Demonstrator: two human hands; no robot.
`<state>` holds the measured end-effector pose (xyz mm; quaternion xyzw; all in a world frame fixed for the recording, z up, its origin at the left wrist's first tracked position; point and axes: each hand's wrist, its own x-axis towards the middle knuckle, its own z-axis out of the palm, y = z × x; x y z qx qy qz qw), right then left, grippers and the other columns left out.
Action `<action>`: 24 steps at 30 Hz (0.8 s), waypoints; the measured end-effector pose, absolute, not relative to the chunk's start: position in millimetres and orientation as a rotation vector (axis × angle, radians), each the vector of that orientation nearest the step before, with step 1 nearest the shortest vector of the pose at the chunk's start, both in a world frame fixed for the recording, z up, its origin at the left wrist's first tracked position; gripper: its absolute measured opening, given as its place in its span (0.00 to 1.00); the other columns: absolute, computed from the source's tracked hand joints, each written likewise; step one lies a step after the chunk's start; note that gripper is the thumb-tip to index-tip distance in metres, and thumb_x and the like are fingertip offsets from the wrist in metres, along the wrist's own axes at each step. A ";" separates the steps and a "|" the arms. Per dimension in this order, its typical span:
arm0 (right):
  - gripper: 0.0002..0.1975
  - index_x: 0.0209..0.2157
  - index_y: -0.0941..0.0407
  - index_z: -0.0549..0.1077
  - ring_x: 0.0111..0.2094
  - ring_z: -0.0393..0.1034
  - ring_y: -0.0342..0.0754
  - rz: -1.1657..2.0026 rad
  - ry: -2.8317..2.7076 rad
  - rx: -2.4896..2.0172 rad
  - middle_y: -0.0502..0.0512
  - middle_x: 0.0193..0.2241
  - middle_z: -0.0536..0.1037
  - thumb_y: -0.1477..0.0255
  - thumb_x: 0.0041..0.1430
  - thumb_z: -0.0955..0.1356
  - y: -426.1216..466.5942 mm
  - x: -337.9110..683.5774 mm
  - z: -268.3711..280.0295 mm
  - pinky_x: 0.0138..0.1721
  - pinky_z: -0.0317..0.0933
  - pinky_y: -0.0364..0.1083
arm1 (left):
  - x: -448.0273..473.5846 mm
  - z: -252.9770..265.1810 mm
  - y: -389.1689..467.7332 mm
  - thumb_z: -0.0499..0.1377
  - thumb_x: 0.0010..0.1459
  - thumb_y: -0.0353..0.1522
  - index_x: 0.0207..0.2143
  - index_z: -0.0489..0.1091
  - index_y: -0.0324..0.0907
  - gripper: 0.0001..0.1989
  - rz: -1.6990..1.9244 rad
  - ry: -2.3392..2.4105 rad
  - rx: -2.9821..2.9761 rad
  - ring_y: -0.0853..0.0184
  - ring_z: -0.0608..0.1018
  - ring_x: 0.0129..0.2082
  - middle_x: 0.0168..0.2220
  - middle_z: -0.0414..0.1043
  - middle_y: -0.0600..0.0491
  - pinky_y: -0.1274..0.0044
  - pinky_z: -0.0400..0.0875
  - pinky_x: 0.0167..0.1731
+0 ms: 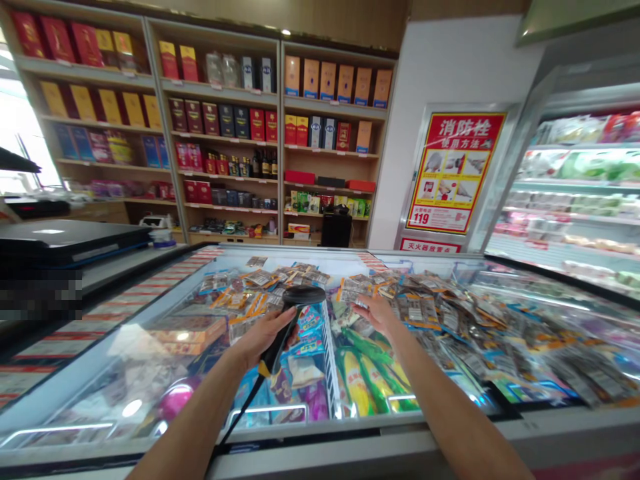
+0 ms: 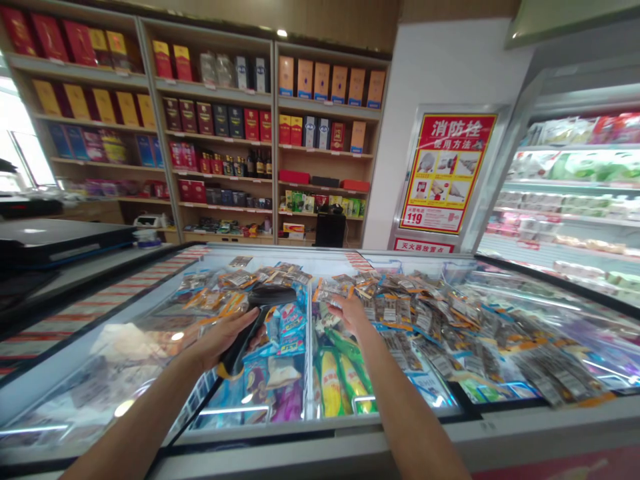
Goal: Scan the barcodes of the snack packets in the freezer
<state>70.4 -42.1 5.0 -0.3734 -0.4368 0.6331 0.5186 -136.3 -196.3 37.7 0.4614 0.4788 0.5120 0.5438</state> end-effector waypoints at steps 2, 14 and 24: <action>0.15 0.28 0.54 0.62 0.25 0.69 0.40 1.475 -1.008 -0.845 0.42 0.24 0.71 0.77 0.34 0.69 -40.6 70.8 3.7 0.32 0.66 0.45 | -134.8 39.2 -197.3 0.55 0.45 0.45 0.19 0.62 0.38 0.18 1.219 1.127 1.106 0.76 0.65 0.15 0.16 0.64 0.55 0.82 0.58 0.16; 0.15 0.31 0.54 0.63 0.25 0.68 0.40 1.220 -1.054 -0.976 0.45 0.25 0.70 0.71 0.37 0.69 -22.7 82.6 -5.9 0.29 0.66 0.43 | -131.4 43.0 -199.1 0.55 0.45 0.45 0.20 0.61 0.39 0.18 1.204 1.139 1.197 0.75 0.64 0.15 0.16 0.63 0.56 0.81 0.57 0.17; 0.16 0.30 0.56 0.62 0.25 0.68 0.40 1.225 -1.075 -0.987 0.45 0.24 0.70 0.69 0.37 0.69 -19.9 82.5 -8.0 0.31 0.66 0.44 | -133.7 42.2 -198.8 0.55 0.46 0.44 0.22 0.62 0.39 0.17 1.219 1.128 1.162 0.75 0.65 0.16 0.17 0.64 0.56 0.82 0.58 0.17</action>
